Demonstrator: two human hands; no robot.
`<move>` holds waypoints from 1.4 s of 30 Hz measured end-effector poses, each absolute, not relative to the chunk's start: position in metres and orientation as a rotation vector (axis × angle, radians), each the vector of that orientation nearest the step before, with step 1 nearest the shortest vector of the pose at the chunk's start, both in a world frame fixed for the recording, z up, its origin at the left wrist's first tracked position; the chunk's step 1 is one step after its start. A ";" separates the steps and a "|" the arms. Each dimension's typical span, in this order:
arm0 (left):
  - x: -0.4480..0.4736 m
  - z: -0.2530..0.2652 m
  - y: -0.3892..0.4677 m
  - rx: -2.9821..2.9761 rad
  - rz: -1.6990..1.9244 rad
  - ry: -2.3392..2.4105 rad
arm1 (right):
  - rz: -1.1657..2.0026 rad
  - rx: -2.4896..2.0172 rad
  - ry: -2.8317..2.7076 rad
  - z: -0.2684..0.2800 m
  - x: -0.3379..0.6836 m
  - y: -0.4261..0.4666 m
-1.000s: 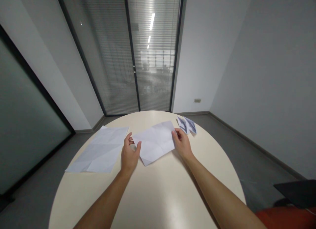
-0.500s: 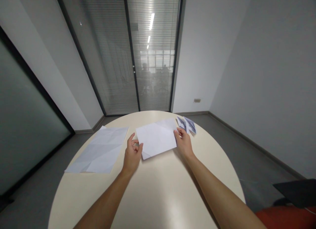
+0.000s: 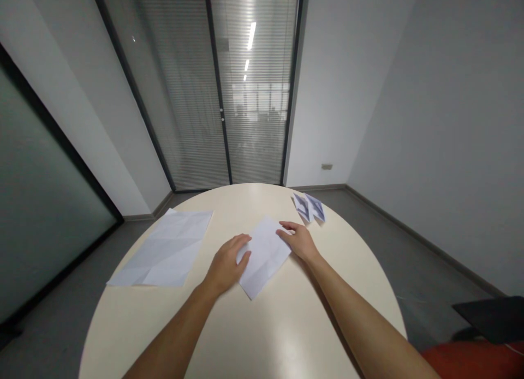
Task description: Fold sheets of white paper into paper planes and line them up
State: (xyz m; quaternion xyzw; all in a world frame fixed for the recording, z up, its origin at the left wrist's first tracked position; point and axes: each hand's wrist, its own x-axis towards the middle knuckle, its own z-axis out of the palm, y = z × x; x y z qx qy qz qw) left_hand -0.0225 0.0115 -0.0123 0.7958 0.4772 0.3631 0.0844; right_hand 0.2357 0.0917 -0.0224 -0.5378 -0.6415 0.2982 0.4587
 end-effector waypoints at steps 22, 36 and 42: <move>-0.011 -0.010 0.001 2.643 0.734 1.189 | 0.379 -1.228 -2.480 -0.005 0.213 0.052; -0.014 -0.006 -0.004 2.656 0.593 1.212 | 0.301 -1.582 -2.387 -0.003 0.216 0.055; -0.010 0.005 -0.008 2.689 0.555 1.111 | 0.244 -1.469 -2.410 0.001 0.212 0.053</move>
